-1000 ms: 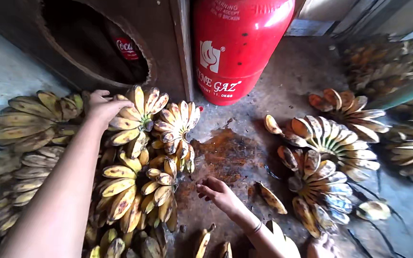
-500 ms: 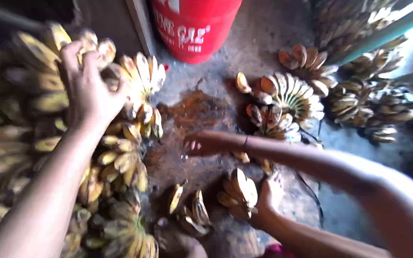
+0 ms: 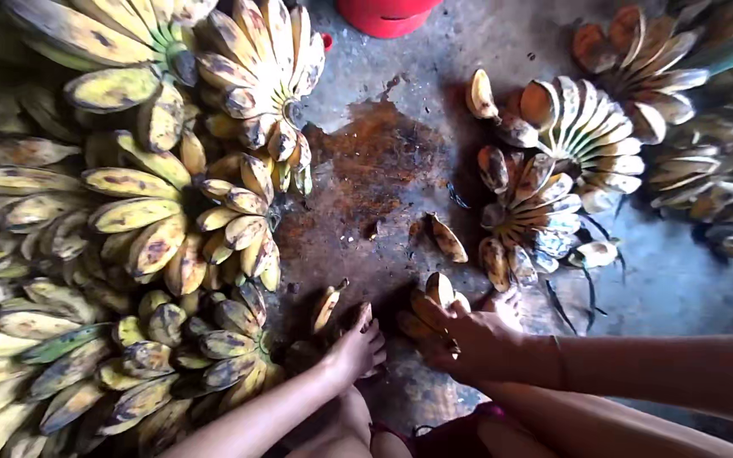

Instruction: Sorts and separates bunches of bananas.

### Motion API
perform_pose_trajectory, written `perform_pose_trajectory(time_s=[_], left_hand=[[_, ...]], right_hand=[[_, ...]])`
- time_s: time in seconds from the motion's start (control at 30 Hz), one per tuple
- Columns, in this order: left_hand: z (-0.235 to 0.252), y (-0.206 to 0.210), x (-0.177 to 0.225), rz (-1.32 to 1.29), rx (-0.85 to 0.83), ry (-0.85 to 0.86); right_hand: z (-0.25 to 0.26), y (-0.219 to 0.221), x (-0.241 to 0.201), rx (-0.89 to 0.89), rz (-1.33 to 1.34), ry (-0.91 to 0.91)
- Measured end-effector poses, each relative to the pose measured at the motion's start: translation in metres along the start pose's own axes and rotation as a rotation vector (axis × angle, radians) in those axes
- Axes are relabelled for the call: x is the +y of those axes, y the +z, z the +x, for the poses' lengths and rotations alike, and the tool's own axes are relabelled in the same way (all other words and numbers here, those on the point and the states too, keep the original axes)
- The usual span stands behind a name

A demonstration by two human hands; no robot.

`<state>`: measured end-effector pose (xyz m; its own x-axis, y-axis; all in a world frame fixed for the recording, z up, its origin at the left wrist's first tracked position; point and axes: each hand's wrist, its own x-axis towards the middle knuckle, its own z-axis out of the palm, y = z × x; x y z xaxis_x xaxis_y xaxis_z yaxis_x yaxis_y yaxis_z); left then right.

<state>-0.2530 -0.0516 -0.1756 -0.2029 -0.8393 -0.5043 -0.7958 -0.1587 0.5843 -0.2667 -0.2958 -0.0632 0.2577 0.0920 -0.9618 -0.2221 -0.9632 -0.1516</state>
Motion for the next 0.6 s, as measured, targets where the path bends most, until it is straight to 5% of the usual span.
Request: perform_pose_trajectory(time_s=[0.23,0.33,0.5,0.6], left_hand=[[0.006,0.004,0.006,0.055,0.07,-0.051],[0.004,0.006,0.001,-0.034,0.146,-0.142],[0.008,-0.011,-0.003,-0.066,0.05,-0.256],[0.0,-0.014,-0.015,-0.208,0.208,-0.32]], right_hand=[[0.005,-0.012,-0.014,-0.105,-0.179,-0.067],[0.008,-0.043,0.007,0.024,-0.09,-0.239],[-0.006,-0.09,-0.007,0.207,-0.065,-0.368],[-0.008,-0.107,-0.015,0.415,0.015,-0.496]])
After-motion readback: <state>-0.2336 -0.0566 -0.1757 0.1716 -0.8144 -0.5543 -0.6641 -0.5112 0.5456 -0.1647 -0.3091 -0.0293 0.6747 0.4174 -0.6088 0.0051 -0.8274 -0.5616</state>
